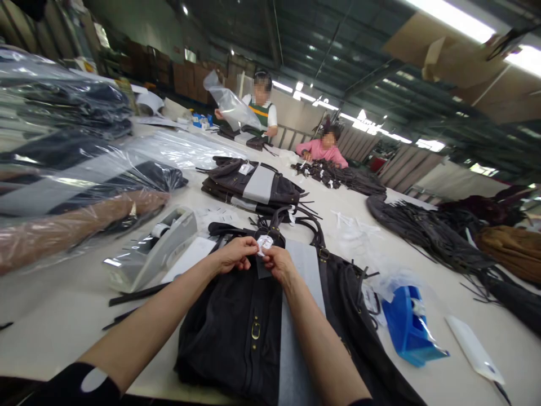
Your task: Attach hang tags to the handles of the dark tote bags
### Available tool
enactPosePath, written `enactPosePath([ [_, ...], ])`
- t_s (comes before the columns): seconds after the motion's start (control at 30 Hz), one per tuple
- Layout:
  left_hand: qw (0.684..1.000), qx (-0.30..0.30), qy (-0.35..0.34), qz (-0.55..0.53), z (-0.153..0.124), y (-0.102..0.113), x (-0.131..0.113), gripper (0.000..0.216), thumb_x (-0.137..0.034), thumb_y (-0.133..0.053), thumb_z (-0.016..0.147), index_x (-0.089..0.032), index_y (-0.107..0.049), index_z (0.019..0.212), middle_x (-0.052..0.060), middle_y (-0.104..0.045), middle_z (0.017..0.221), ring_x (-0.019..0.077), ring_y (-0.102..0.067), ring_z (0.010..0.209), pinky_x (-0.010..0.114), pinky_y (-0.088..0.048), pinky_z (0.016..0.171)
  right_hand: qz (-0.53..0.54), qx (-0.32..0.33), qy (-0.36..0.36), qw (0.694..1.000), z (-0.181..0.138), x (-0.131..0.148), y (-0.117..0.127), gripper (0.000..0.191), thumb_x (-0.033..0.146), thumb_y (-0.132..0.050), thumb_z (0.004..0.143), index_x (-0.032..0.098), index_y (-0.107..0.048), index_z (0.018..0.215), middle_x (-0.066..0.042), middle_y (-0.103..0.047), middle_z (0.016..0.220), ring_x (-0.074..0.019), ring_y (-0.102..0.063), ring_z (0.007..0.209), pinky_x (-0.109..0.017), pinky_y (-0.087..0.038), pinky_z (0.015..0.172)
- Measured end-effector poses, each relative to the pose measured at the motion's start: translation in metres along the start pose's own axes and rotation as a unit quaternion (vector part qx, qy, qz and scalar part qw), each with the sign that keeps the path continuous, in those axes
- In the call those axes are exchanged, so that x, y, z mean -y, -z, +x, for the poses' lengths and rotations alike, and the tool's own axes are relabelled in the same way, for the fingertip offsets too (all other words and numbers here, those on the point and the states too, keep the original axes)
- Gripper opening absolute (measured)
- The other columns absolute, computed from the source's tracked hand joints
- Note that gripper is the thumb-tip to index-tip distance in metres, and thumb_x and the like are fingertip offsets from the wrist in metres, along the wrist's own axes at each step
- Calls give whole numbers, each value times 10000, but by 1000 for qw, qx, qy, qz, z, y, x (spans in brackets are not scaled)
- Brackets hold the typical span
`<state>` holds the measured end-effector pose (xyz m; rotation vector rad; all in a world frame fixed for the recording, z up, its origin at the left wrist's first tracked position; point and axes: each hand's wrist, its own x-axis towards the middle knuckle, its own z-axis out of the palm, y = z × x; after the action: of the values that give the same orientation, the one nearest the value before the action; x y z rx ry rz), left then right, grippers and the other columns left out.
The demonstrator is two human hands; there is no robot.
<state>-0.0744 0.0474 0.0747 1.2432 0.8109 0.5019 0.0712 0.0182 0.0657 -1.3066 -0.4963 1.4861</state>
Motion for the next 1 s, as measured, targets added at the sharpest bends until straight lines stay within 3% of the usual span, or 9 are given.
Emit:
enactPosePath([
  [0.23, 999, 30, 22, -19, -14, -11, -2, 399, -426, -630, 656, -190, -507, 953, 4, -582, 785, 81, -552, 428, 149, -328, 338, 25, -30, 33, 999, 12, -7, -8, 142, 44, -544, 559, 148, -463, 611, 91, -383, 390, -14, -266, 324, -135, -115, 327],
  [0.37, 999, -36, 8, 11, -18, -18, -4, 363, -363, -598, 669, -153, -562, 963, 41, -616, 797, 71, -541, 456, 150, -340, 371, 35, 34, -5, 999, 12, -8, -10, 125, 98, -575, 605, 146, -460, 612, 85, -385, 410, -12, -241, 321, -139, -124, 323],
  [0.5, 993, -92, -35, 67, -12, -21, -8, 368, -335, -594, 650, -139, -619, 961, 39, -623, 723, 74, -494, 464, 167, -330, 383, 54, 73, -26, 995, 9, -3, -8, 95, 222, -551, 718, 151, -493, 692, 51, -469, 480, -39, -359, 348, -149, -238, 340],
  [0.7, 985, -167, -47, 15, 14, -11, -9, 392, -416, -594, 634, -116, -661, 878, 15, -575, 598, 70, -427, 471, 169, -237, 390, 51, 91, -48, 993, 0, 3, -7, 220, 303, -403, 846, 132, -529, 787, -47, -613, 634, -58, -437, 374, -160, -295, 351],
  [0.77, 978, -204, -44, 20, 20, -6, -7, 396, -416, -612, 614, -105, -671, 853, 5, -545, 546, 78, -419, 473, 179, -249, 404, 33, 48, -13, 998, -5, 5, -6, 191, 279, -421, 832, 124, -516, 772, -59, -618, 653, -55, -453, 378, -156, -302, 347],
  [0.87, 966, -247, -52, 63, 15, 2, -4, 374, -416, -611, 617, -100, -681, 804, 33, -592, 594, 113, -484, 543, 198, -320, 460, 8, -42, 103, 994, -13, 10, 0, 132, 224, -535, 738, 141, -504, 836, -40, -620, 769, -64, -519, 427, -161, -346, 359],
  [1.0, 949, -263, -44, 165, -18, 8, -7, 348, -445, -560, 672, -154, -691, 812, 46, -671, 762, 179, -577, 711, 223, -396, 566, -71, -85, 179, 977, -29, 22, 22, 250, 229, -572, 680, 152, -521, 913, -29, -599, 812, -99, -585, 523, -185, -413, 422],
])
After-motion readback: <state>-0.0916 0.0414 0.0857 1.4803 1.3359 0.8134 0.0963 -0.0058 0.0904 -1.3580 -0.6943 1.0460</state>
